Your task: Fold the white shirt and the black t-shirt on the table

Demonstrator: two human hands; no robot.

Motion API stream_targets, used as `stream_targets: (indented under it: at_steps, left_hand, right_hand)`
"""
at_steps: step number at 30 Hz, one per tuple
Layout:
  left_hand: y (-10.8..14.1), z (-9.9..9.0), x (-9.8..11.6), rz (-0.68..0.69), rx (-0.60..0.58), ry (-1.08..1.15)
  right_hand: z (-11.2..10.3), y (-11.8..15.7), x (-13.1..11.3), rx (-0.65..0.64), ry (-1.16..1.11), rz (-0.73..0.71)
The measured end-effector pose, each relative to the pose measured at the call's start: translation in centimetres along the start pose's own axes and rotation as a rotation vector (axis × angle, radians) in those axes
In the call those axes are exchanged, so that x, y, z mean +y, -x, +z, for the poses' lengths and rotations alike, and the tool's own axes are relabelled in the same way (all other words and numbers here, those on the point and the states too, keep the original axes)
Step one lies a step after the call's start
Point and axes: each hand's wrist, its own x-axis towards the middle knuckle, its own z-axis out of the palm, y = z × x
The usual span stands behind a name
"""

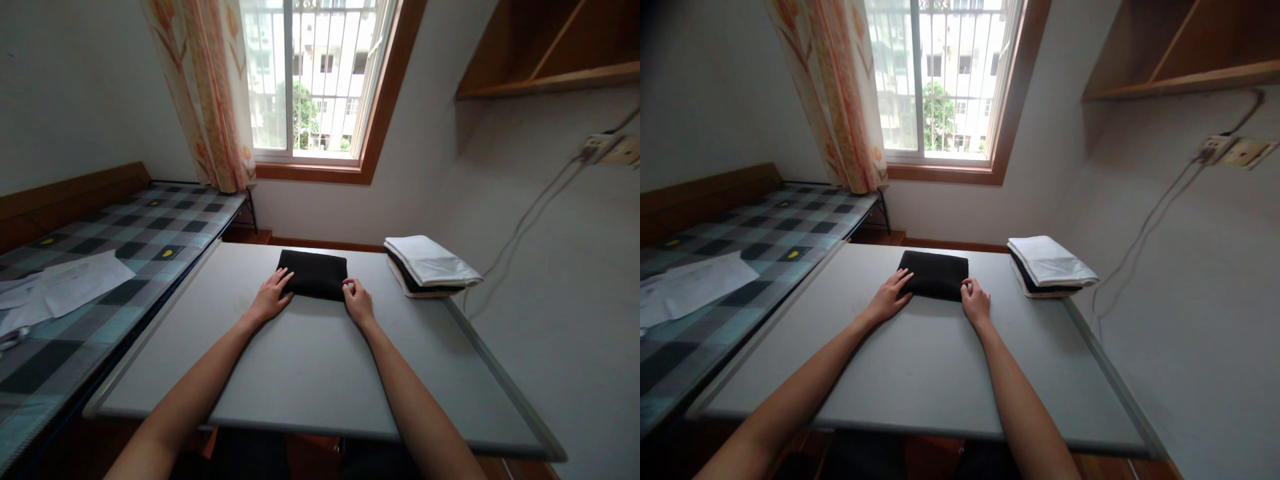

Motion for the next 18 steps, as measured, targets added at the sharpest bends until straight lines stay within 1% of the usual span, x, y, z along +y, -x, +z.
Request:
stream_targets:
  at_steps: [18]
  left_hand:
    - [-0.04, -0.13, 0.1, 0.0, -0.001, 0.016]
  right_hand:
    - [-0.16, 0.08, -0.21, 0.002, -0.005, -0.002]
